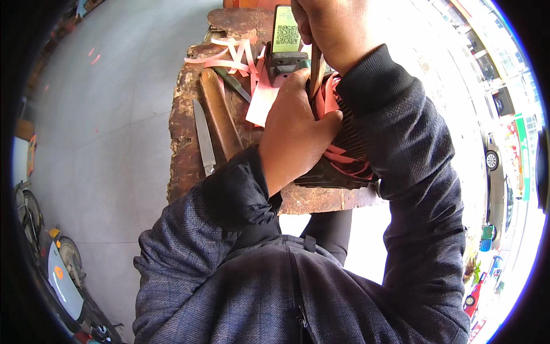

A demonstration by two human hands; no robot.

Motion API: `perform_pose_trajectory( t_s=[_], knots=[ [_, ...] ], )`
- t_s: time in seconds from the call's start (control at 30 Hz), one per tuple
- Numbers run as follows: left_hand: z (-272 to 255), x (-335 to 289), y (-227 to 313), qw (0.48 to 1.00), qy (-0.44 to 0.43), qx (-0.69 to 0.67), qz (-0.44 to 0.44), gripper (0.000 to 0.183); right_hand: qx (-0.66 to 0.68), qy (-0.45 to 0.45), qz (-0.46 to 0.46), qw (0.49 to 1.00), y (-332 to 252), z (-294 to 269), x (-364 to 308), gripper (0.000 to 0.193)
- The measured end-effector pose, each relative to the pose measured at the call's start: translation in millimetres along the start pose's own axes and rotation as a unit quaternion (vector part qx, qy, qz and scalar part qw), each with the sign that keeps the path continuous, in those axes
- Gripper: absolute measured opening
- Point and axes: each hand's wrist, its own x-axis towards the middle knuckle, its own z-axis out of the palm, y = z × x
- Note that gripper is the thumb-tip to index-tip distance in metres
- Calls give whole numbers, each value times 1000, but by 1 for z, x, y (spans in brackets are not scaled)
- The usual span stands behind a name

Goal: The person inserts pink insulating paper into the slots of a motor stator, using a wooden stick to press the paper into place. They then use scissors to trim the excess paper flush with the stator surface.

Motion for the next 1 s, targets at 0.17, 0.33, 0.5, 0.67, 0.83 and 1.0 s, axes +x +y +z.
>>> perform_pose_trajectory(
  t_s=[0.17, 0.33, 0.5, 0.67, 0.83, 1.0],
  knots=[
    [1, 0, 1, 999, -17, 14, -29, 54, -125, 7, 21, 992, 9, 12, 26, 27],
    [0, 0, -1, 999, -22, 7, -27, 56, -93, 40, 44, 994, 24, 2, 32, 26],
    [-1, -1, -2, 1000, -7, 23, -5, 63, 163, 82, 156, 971, 5, -32, 3, 14],
    [3, -2, -3, 994, -19, -95, -41, 58, 131, 2, 83, 988, -13, -8, -7, 15],
    [1, -3, -3, 997, -20, -66, -29, 55, 163, 23, 89, 982, -27, -35, -42, 15],
    [3, -5, -2, 999, 21, -34, 13, 50, 273, -19, 91, 958, -36, -41, -58, 14]
  ],
)
